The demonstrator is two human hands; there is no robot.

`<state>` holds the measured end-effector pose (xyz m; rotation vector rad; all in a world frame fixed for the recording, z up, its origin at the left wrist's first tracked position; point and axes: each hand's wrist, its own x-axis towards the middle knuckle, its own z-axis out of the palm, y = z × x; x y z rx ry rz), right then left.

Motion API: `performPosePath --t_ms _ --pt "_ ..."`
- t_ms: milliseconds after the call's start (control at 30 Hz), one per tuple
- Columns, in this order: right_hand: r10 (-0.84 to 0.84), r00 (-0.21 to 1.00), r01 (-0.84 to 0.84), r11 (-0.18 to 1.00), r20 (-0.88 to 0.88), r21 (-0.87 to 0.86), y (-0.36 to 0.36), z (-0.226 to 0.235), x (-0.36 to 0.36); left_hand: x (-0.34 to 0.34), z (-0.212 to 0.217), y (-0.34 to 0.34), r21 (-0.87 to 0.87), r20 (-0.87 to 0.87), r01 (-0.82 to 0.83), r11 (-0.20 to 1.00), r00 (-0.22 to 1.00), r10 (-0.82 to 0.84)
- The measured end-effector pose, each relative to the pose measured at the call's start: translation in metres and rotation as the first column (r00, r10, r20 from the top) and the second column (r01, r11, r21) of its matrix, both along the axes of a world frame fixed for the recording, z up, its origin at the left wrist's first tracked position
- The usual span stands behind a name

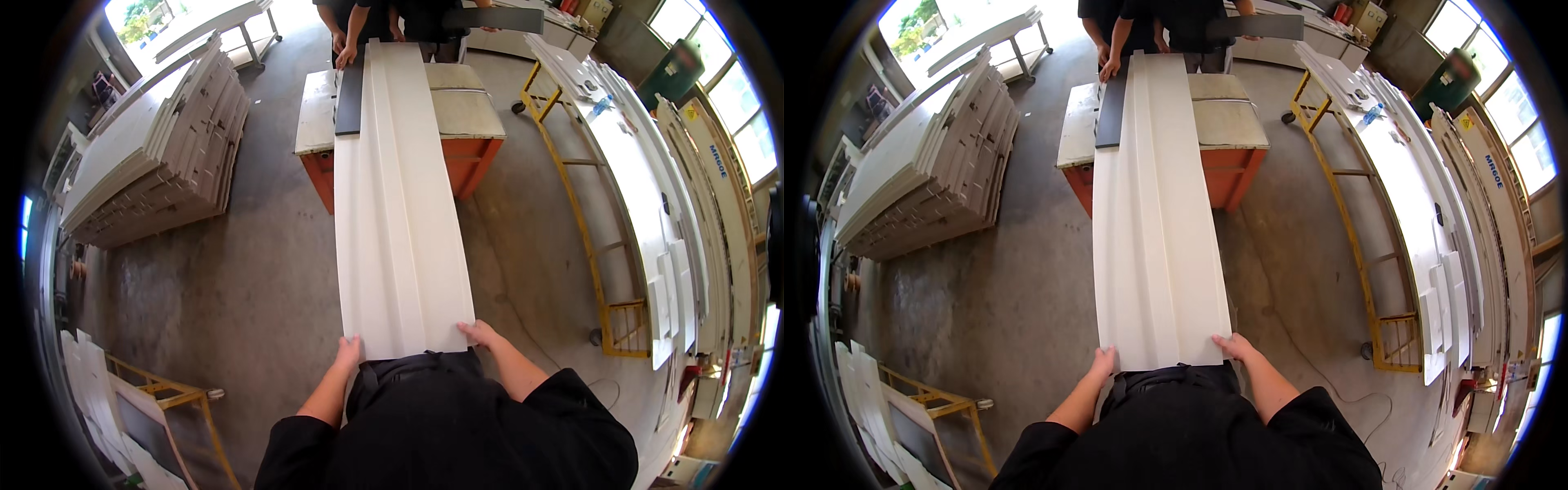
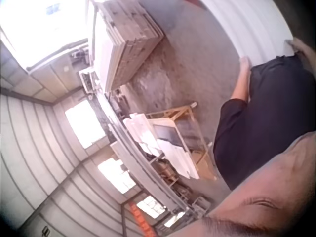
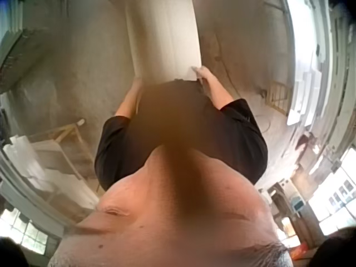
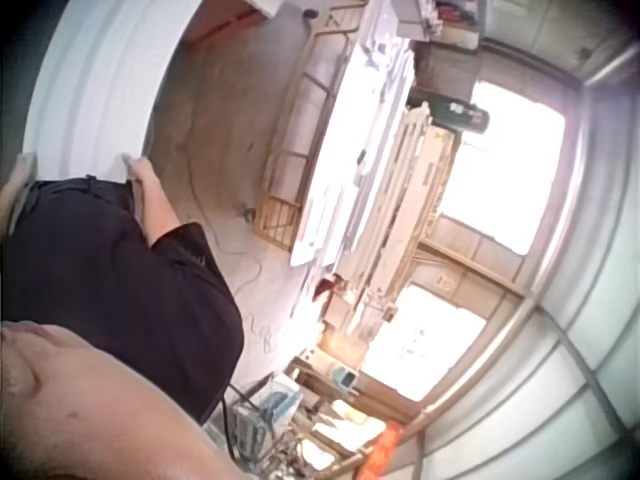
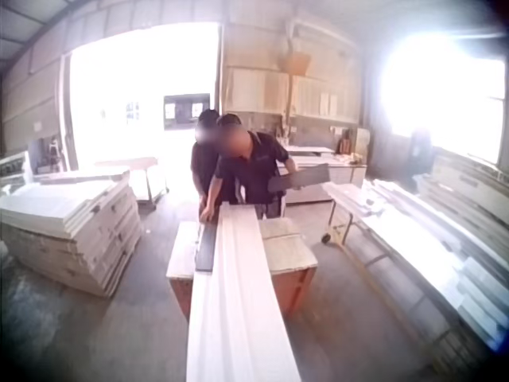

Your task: The person handles large white panels in a workshop, placing them on a table and securing them with a white strap. They then lift the panel and stack it onto a pile of similar panels. The person repeats this process with another panel, coordinating with a coworker to move and stack the materials.

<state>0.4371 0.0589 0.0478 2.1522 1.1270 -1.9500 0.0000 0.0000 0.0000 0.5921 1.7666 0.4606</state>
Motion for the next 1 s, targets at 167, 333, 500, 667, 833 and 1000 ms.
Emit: performPosePath --t_ms 167,333,500,667,833,1000 --pt "-0.014 0.999 0.014 1.000 -0.039 0.012 0.003 0.019 0.001 0.012 0.020 0.002 -0.058 0.009 -0.048 0.997 0.999 0.049" --pt "-0.046 0.999 0.046 0.999 0.006 0.014 0.000 0.023 -0.002 0.016 0.039 0.003 -0.043 -0.005 -0.038 0.998 0.999 0.038" --pt "-0.096 0.995 0.095 0.995 0.035 0.015 -0.001 0.010 -0.001 0.014 0.041 0.012 -0.066 0.044 -0.067 0.996 0.997 0.070" --pt "-0.066 0.997 0.068 0.997 0.033 -0.044 0.006 0.016 -0.003 0.009 0.022 0.003 -0.071 0.017 -0.053 0.996 0.998 0.054" --pt "-0.135 0.989 0.134 0.991 0.060 0.026 0.000 -0.010 0.025 0.041 0.049 0.007 -0.059 -0.053 -0.023 0.998 0.998 0.020" --pt "-0.128 0.989 0.122 0.990 0.078 0.077 0.003 -0.011 0.026 0.050 0.062 0.011 -0.063 -0.113 0.004 0.998 0.994 -0.011"
